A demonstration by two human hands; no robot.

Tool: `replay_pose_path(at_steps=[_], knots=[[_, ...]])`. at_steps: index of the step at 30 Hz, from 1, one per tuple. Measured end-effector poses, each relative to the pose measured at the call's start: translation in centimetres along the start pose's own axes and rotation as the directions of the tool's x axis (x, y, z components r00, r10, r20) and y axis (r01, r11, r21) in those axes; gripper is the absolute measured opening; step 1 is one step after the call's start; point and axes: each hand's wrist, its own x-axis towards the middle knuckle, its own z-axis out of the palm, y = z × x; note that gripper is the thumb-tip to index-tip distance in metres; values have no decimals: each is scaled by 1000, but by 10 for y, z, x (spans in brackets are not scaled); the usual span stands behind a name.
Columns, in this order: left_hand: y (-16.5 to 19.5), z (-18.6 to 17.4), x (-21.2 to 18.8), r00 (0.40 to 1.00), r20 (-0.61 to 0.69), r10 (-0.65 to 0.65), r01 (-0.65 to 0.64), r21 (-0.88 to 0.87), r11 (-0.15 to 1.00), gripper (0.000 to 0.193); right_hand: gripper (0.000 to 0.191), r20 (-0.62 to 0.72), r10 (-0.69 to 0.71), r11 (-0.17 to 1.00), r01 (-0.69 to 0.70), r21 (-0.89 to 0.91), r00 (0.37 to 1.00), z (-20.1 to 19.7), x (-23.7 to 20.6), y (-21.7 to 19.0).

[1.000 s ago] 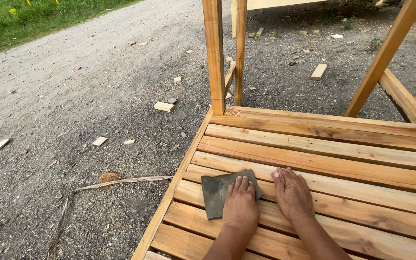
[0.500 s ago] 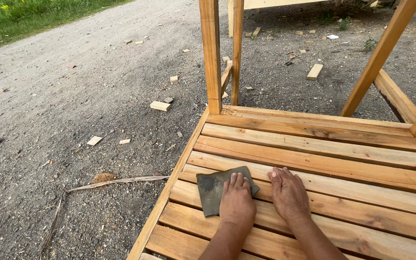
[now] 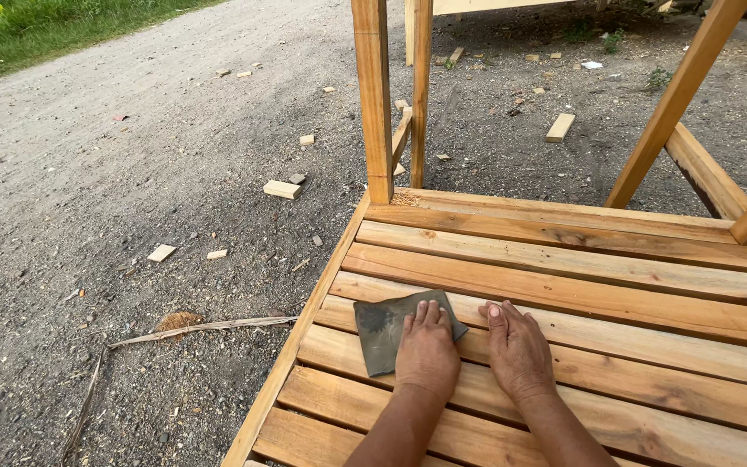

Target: The person sands the slatted seat of a wooden chair frame using a sanding block. They hold the frame with one hand and rub the sanding block back and forth across the slats.

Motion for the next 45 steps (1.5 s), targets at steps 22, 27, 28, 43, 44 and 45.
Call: replay_pose_path(at_steps=[22,27,28,43,44,45], knots=[[-93,-34,41,962,-73,-262,269,106,957,39,68,30,-2,1000,2,-25,1000,-3,1,-2],[-15,0,26,996,-58,-68,66,-49,997,38,69,32,-28,999,29,-31,999,-3,3,-1],[-2,6,22,998,-52,-35,31,-66,997,40,69,32,-33,999,34,-34,999,-3,3,-1],[13,5,15,1000,-8,14,-15,-50,999,35,72,-3,89,995,-88,50,996,-2,0,2],[19,9,13,998,28,50,-48,-83,995,35,72,2,81,995,-81,60,997,-3,0,3],[22,10,12,994,58,87,-80,-118,990,36,73,4,71,995,-71,69,997,-3,0,4]])
